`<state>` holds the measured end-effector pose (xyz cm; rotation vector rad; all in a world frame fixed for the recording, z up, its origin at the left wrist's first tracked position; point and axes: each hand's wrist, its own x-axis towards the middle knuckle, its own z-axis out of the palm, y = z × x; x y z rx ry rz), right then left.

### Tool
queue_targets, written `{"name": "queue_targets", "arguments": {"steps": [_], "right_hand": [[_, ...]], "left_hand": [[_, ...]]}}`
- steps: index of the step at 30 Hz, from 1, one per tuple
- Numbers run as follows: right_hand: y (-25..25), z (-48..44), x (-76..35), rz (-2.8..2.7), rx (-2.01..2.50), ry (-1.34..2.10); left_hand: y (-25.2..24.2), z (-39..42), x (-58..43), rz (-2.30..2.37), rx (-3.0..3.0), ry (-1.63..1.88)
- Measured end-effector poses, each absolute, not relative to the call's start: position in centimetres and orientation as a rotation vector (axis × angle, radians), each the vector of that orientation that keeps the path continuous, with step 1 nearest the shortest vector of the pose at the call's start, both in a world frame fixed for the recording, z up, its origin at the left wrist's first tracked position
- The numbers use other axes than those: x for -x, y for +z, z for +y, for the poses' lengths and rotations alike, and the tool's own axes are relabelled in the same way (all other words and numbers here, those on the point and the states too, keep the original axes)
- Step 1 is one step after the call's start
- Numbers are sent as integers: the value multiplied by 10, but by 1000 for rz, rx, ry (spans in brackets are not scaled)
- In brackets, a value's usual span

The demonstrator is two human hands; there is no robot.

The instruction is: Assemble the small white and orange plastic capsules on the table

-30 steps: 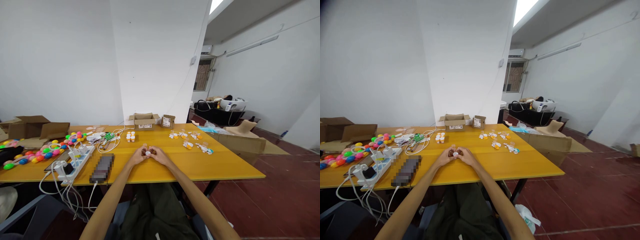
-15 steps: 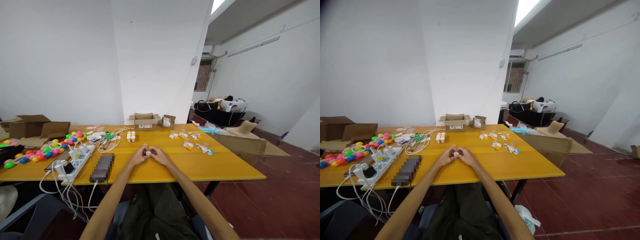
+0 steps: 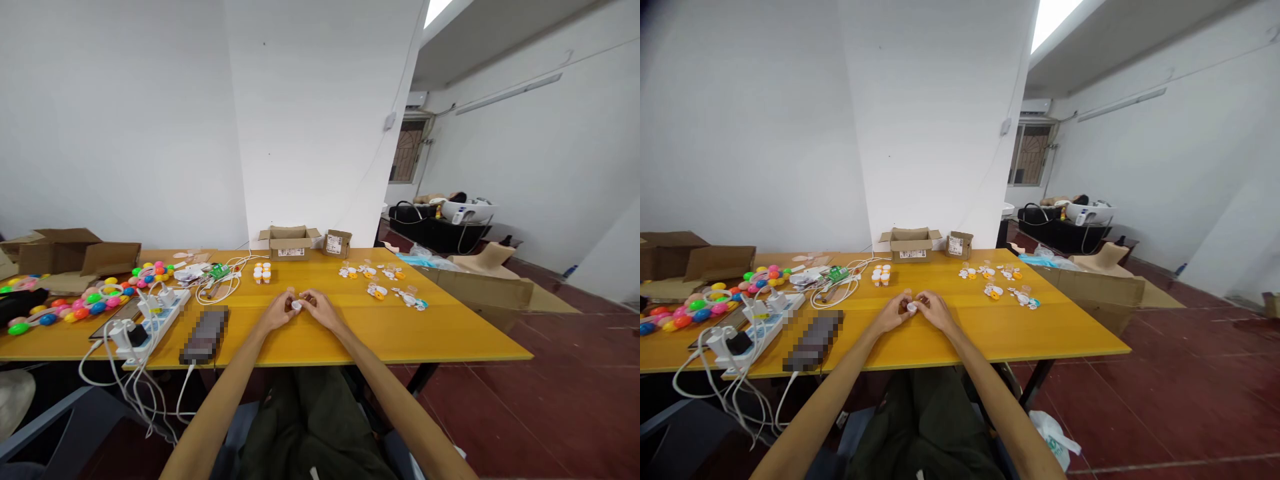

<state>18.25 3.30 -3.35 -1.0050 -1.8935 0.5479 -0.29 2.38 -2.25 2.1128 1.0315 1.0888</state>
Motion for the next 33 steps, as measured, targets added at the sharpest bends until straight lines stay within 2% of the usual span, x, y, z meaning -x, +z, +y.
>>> {"name": "queue_targets", "arguments": {"steps": [9, 18, 27, 33], "right_hand": [[-51, 53, -203, -1613, 1312, 261], [-47, 46, -195, -1906, 1343, 191], [-47, 46, -196, -1947, 1330, 222], [-47, 46, -195, -1879, 1277, 212]], "left_hand": [[-25, 24, 4, 1062, -2050, 1136], [-19, 22, 3, 1002, -2066, 1158], [-19, 34, 15, 1375, -1899, 1462], [-33, 44, 21, 1539, -1993, 1375]]}}
